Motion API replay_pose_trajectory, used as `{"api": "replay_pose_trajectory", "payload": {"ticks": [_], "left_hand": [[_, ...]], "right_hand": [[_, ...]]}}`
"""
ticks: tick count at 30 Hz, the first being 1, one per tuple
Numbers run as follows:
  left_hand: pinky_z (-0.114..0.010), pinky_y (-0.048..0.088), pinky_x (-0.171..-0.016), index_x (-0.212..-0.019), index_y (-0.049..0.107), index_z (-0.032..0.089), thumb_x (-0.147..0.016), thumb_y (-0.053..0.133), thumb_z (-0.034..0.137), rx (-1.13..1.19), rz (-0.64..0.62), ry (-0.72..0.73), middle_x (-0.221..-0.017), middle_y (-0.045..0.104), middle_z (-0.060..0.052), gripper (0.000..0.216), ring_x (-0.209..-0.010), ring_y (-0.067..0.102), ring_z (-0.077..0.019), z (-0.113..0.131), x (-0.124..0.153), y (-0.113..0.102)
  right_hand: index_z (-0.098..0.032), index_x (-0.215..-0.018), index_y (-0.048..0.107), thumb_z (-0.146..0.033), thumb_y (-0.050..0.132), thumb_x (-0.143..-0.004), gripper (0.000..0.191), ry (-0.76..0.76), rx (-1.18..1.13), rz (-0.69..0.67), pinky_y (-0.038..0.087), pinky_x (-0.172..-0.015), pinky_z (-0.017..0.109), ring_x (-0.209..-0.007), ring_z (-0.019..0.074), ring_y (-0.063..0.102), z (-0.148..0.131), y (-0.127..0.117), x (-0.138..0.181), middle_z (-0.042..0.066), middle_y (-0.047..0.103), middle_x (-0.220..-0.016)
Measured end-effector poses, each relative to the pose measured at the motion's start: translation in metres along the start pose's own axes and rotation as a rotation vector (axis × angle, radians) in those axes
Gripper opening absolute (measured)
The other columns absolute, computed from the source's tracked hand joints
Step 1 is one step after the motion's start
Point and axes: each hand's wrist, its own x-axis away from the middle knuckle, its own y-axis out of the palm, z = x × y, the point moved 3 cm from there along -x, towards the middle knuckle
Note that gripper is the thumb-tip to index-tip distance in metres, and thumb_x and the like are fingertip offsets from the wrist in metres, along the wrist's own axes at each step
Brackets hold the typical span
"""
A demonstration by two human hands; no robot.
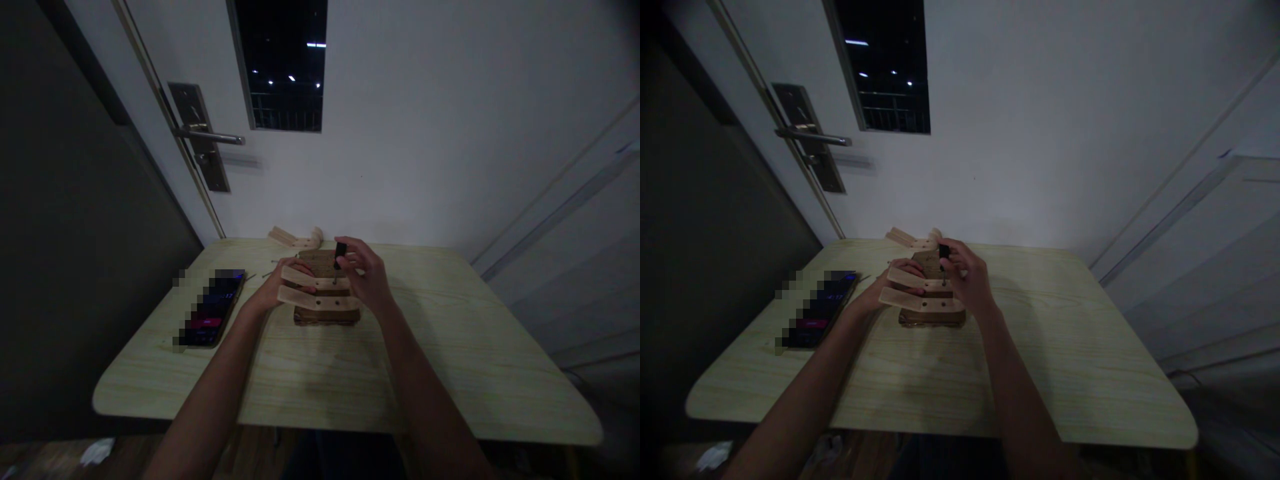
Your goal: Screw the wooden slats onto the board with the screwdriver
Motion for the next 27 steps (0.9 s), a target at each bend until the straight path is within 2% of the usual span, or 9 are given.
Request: {"api": "replay_pose_trajectory", "payload": {"ticks": [5, 10, 13, 17, 21, 24, 27], "left_hand": [[-0.035, 0.057, -0.083, -0.087, 0.073, 0.02, -0.057, 0.092, 0.037, 0.061, -0.035, -0.014, -0.098, 0.07, -0.006, 0.039, -0.089, 0.067, -0.0211, 0.002, 0.0, 0.001], [-0.038, 0.053, -0.095, -0.087, 0.075, 0.02, -0.061, 0.091, 0.036, -0.022, -0.029, 0.013, -0.102, 0.07, -0.006, 0.034, -0.098, 0.065, -0.023, 0.005, 0.0, 0.0], [-0.037, 0.054, -0.092, -0.087, 0.075, 0.02, -0.058, 0.092, 0.036, -0.011, -0.013, -0.002, -0.102, 0.069, -0.006, 0.037, -0.096, 0.064, -0.0221, 0.001, 0.0, 0.0], [-0.037, 0.055, -0.091, -0.086, 0.075, 0.02, -0.058, 0.093, 0.035, 0.009, -0.027, -0.001, -0.1, 0.069, -0.006, 0.037, -0.095, 0.065, -0.0218, -0.003, -0.001, 0.0], [-0.039, 0.053, -0.097, -0.087, 0.075, 0.021, -0.058, 0.093, 0.033, 0.003, -0.026, 0.003, -0.101, 0.069, -0.006, 0.036, -0.098, 0.064, -0.0227, -0.003, 0.0, 0.0], [-0.039, 0.053, -0.097, -0.088, 0.075, 0.021, -0.056, 0.093, 0.033, 0.014, -0.01, -0.006, -0.103, 0.069, -0.006, 0.039, -0.098, 0.064, -0.0226, -0.004, 0.001, -0.001], [-0.041, 0.052, -0.1, -0.088, 0.075, 0.02, -0.056, 0.093, 0.034, 0.004, 0.001, -0.022, -0.106, 0.068, -0.007, 0.039, -0.101, 0.063, -0.0233, -0.006, 0.001, -0.001]], "right_hand": [[-0.027, -0.112, 0.065, -0.048, 0.071, -0.083, 0.036, 0.029, 0.021, 0.013, 0.059, -0.06, 0.027, -0.072, 0.0141, 0.068, 0.001, 0.0, -0.001, 0.001, 0.071, -0.094], [-0.026, -0.12, 0.06, -0.048, 0.06, -0.092, 0.036, 0.016, 0.026, -0.031, 0.059, -0.064, 0.027, -0.077, 0.0139, 0.07, -0.002, -0.001, 0.0, 0.004, 0.071, -0.102], [-0.025, -0.121, 0.06, -0.047, 0.055, -0.095, 0.034, -0.007, 0.007, -0.056, 0.06, -0.069, 0.03, -0.084, 0.0155, 0.072, -0.002, -0.001, 0.0, 0.006, 0.072, -0.104], [-0.026, -0.121, 0.062, -0.046, 0.057, -0.094, 0.034, -0.017, 0.031, -0.028, 0.06, -0.068, 0.03, -0.081, 0.0155, 0.07, -0.002, -0.002, 0.0, 0.005, 0.072, -0.103], [-0.028, -0.119, 0.066, -0.044, 0.061, -0.092, 0.031, -0.036, 0.099, -0.027, 0.059, -0.063, 0.027, -0.077, 0.0127, 0.066, -0.002, -0.002, 0.001, 0.005, 0.07, -0.112], [-0.029, -0.119, 0.067, -0.044, 0.06, -0.093, 0.032, -0.028, 0.085, -0.038, 0.06, -0.064, 0.027, -0.083, 0.0136, 0.067, -0.002, -0.003, 0.001, 0.006, 0.068, -0.119], [-0.027, -0.125, 0.064, -0.044, 0.054, -0.097, 0.035, -0.036, 0.023, -0.072, 0.061, -0.072, 0.03, -0.093, 0.0163, 0.07, -0.003, -0.003, 0.001, 0.008, 0.069, -0.122]]}}
